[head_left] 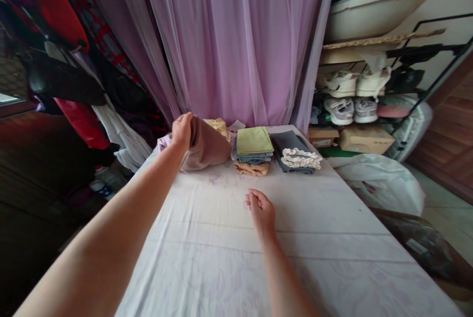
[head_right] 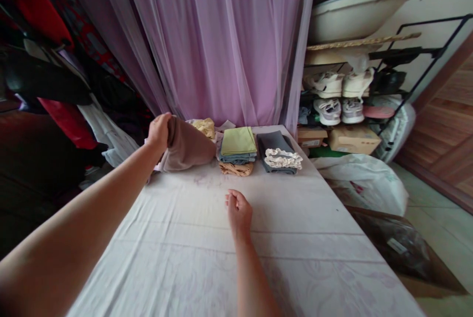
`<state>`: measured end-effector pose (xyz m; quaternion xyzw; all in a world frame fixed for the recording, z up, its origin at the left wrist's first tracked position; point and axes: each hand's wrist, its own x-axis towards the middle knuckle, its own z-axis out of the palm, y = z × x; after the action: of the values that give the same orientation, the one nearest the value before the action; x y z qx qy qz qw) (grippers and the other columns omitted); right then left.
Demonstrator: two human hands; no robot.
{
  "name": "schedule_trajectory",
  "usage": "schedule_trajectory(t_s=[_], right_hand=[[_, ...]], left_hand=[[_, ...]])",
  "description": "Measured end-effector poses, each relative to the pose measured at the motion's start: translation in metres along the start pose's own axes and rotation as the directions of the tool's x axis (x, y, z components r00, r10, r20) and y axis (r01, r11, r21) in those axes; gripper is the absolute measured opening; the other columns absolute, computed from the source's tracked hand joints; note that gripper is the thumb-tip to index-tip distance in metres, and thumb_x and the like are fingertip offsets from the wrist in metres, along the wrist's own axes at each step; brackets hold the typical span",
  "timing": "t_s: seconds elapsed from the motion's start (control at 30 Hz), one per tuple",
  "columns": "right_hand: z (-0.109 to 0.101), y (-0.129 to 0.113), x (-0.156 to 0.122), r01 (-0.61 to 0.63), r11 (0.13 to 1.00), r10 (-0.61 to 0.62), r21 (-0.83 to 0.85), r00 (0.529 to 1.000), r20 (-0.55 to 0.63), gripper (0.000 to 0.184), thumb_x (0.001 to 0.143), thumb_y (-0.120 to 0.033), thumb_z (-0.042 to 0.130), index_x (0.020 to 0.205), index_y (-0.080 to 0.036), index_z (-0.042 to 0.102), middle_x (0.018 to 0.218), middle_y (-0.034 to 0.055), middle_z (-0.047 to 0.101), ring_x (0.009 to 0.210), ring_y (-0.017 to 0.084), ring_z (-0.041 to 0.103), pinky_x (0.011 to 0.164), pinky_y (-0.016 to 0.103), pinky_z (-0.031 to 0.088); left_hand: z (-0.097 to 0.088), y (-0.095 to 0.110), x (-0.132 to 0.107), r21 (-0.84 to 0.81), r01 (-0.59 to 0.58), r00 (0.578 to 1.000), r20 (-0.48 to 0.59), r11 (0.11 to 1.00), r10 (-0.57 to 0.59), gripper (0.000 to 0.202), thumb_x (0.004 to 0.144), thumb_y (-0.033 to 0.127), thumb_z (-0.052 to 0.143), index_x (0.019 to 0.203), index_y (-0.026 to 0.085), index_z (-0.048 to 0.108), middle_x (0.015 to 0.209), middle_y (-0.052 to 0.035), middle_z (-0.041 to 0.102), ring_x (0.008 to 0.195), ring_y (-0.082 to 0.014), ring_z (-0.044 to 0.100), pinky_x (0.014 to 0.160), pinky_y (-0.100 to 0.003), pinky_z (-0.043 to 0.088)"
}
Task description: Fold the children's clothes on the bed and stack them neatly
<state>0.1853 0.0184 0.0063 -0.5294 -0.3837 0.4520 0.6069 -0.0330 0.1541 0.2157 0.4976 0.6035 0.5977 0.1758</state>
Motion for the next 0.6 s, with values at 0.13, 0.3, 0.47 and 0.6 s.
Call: schedule_trajectory(t_s=[0.13,0.3,0.47,0.6], right_hand=[[0.000,-0.004,-0.001,-0.006,1.000,0.006,0.016,1.000,-0.019,0.042,0.067,-0.055,0.062,0.084,-0.018,0.072,0.070,0.0068,0.074,0.055,0.018,0.066,0.054,0.028,0.052],[0.000,-0.004,-0.001,-0.027,0.998,0.028,0.058,0.999,-0.026,0.044,0.066,-0.055,0.064,0.086,-0.017,0.071,0.070,0.0073,0.074,0.057,0.018,0.067,0.057,0.029,0.053],[-0.001,0.003,0.002,-0.049,0.998,0.050,0.049,0.999,-0.008,0.050,0.067,-0.056,0.062,0.096,-0.016,0.070,0.085,0.0106,0.076,0.068,0.022,0.071,0.061,0.032,0.055],[-0.002,0.009,0.003,0.101,0.992,-0.100,-0.074,0.995,0.019,0.052,0.073,-0.055,0.058,0.106,-0.017,0.070,0.106,0.0138,0.075,0.095,0.026,0.071,0.082,0.040,0.055]], left_hand=[[-0.037,0.057,0.015,0.000,-0.268,0.957,-0.120,0.964,0.266,0.027,0.081,0.040,0.053,0.063,0.022,0.045,0.055,0.0043,0.038,0.059,-0.0133,0.048,0.054,-0.025,0.038],[-0.081,0.083,0.000,0.452,-0.439,0.878,0.033,0.776,0.477,0.036,0.089,0.045,0.043,0.060,0.023,0.041,0.059,0.0011,0.038,0.068,-0.0176,0.053,0.062,-0.028,0.040],[-0.093,0.046,-0.010,0.738,-0.451,0.892,0.386,0.502,0.234,0.033,0.079,0.041,0.061,0.054,0.021,0.052,0.058,-0.0011,0.054,0.081,-0.0229,0.064,0.075,-0.029,0.045],[-0.097,0.013,-0.014,0.931,-0.301,0.941,0.326,0.205,-0.095,0.022,0.080,0.041,0.062,0.069,0.022,0.065,0.081,-0.0081,0.071,0.096,-0.0310,0.067,0.080,-0.034,0.049]])
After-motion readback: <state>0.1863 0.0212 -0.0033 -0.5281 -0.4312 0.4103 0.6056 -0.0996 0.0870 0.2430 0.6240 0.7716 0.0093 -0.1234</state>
